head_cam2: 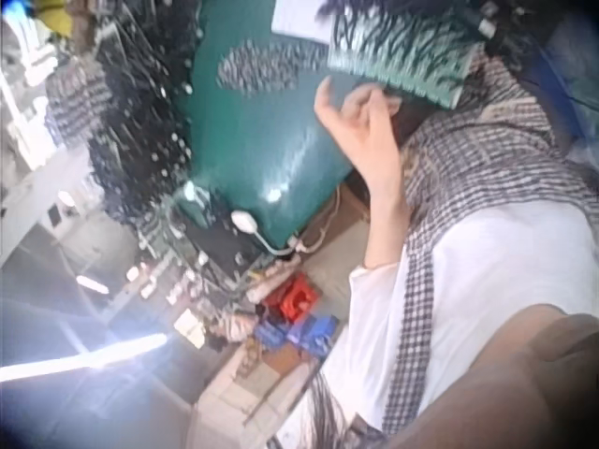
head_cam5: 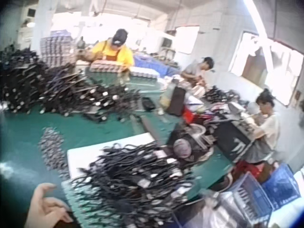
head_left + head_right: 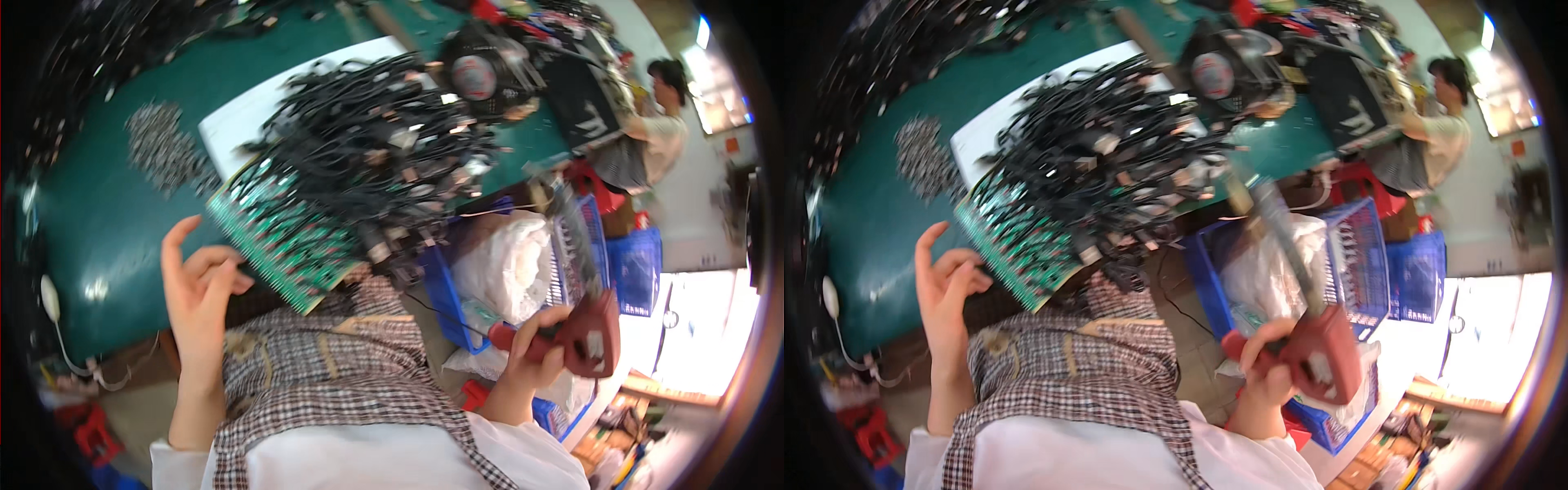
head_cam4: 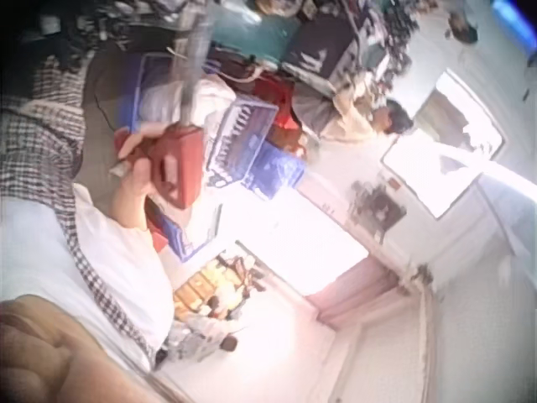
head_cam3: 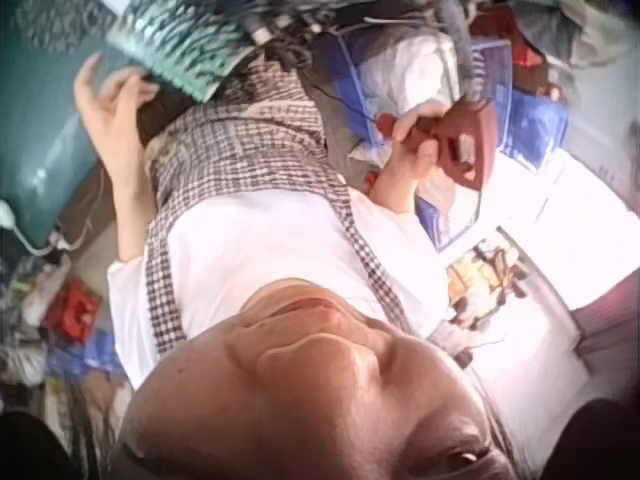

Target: The person solders electronic components onto circuit boards connected to cables using a soldering gun and places completed boards into a crate.

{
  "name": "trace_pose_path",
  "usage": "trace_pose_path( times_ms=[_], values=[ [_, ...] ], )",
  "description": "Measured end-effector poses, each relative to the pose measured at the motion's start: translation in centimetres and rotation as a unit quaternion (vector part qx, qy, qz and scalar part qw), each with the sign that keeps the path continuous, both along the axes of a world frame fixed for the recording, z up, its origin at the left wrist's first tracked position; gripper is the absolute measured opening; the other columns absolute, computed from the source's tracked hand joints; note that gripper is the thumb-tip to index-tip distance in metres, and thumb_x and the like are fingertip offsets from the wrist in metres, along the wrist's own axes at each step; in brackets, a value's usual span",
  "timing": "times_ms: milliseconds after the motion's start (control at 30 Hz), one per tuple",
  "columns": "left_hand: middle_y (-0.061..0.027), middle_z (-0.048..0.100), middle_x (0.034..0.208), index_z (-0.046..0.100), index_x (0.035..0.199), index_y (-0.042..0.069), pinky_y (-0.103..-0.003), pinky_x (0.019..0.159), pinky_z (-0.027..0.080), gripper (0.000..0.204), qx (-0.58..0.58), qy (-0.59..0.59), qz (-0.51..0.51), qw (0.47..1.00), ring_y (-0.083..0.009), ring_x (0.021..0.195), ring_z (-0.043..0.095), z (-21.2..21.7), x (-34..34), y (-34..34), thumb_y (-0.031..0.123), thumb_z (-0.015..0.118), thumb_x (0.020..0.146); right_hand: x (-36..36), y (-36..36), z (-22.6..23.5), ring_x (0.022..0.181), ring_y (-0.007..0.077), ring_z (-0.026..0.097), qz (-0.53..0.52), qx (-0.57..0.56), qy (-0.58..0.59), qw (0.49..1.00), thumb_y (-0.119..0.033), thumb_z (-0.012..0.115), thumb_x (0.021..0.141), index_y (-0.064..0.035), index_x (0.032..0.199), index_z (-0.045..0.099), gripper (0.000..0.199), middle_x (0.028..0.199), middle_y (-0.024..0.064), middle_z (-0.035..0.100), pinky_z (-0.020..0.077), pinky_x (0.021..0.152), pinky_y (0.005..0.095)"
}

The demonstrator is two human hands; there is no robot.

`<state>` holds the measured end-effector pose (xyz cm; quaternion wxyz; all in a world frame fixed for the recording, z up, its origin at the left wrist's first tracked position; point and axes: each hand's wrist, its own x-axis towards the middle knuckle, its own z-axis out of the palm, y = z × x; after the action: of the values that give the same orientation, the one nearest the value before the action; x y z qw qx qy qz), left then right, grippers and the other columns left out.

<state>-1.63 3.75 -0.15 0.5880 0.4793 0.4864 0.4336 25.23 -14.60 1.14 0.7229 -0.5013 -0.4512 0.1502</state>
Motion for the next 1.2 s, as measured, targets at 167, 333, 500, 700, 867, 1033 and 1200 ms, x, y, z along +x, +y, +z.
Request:
trace_pose_path(
  times_ms=[167,333,500,700,867,1033,1200],
  values=[
    [-0.0045,0.054,0.079,0.023,0.134,0.006,-0.02,0.06,0.044,0.063,0.017,-0.016,-0.02,1.0,-0.0091,0.068,0.055,-0.4,0.8,0.9,0.002,0.054,0.079,4.8,5.4,1.0,0.056,0.0096,0.047,-0.142,0.072,-0.096,0.983,-0.015,0.047,0.087,0.0055,0.109,0.041,0.03,0.106,0.0152,0.05,0.0398,0.05,0.0191],
    [-0.0086,0.056,0.089,0.019,0.134,0.005,-0.021,0.067,0.045,0.067,0.008,-0.048,-0.021,0.999,-0.011,0.077,0.055,0.0,1.7,1.3,-0.005,0.053,0.078,8.8,12.6,0.7,0.051,0.0056,0.047,-0.221,-0.075,-0.034,0.972,-0.002,0.055,0.081,0.0041,0.109,0.048,0.029,0.087,0.0093,0.061,0.0377,0.045,0.0179],
    [-0.0152,0.056,0.104,0.02,0.133,0.007,-0.027,0.08,0.045,0.067,-0.016,-0.125,-0.031,0.992,-0.0182,0.092,0.056,-0.4,1.7,1.6,-0.007,0.053,0.076,8.5,11.1,1.8,0.052,0.0071,0.047,-0.215,0.002,-0.094,0.972,-0.001,0.053,0.082,0.0039,0.111,0.045,0.03,0.092,0.0135,0.061,0.0379,0.044,0.0185],
    [-0.0146,0.059,0.095,0.015,0.135,0.008,-0.025,0.07,0.047,0.071,-0.018,-0.188,-0.039,0.981,-0.0138,0.08,0.06,-1.3,-0.2,2.3,-0.009,0.054,0.077,2.9,9.5,5.5,0.052,0.0076,0.044,-0.231,0.017,-0.112,0.966,0.001,0.051,0.082,0.0056,0.118,0.035,0.04,0.098,0.0196,0.057,0.0377,0.044,0.0177],
    [-0.0125,0.058,0.093,0.015,0.134,0.007,-0.025,0.068,0.047,0.073,-0.055,-0.169,-0.032,0.983,-0.0127,0.078,0.058,-1.7,-1.0,2.7,-0.008,0.056,0.076,-0.8,8.8,7.4,0.052,0.0086,0.042,-0.168,0.009,-0.133,0.977,-0.011,0.045,0.086,0.0078,0.119,0.032,0.041,0.106,0.0216,0.052,0.0362,0.045,0.016],
    [-0.0162,0.046,0.111,0.021,0.134,0.005,-0.031,0.079,0.042,0.071,0.107,0.097,-0.012,0.989,-0.0198,0.096,0.051,-1.3,-2.0,2.0,0.001,0.061,0.075,-4.2,13.1,7.9,0.056,0.0091,0.037,0.174,0.03,0.239,0.955,-0.02,0.041,0.09,0.001,0.132,0.022,0.05,0.123,0.0249,0.041,0.0317,0.044,0.0163],
    [-0.0211,0.035,0.121,0.019,0.135,0.001,-0.04,0.096,0.03,0.078,0.299,0.395,-0.02,0.869,-0.0346,0.112,0.038,0.0,-2.3,1.1,0.012,0.066,0.073,-6.2,23.4,7.8,0.111,0.0332,0.047,0.432,-0.103,0.327,0.834,-0.024,0.044,0.09,-0.0009,0.129,0.031,0.047,0.125,0.0233,0.042,0.0419,0.091,0.0465]
  ],
)
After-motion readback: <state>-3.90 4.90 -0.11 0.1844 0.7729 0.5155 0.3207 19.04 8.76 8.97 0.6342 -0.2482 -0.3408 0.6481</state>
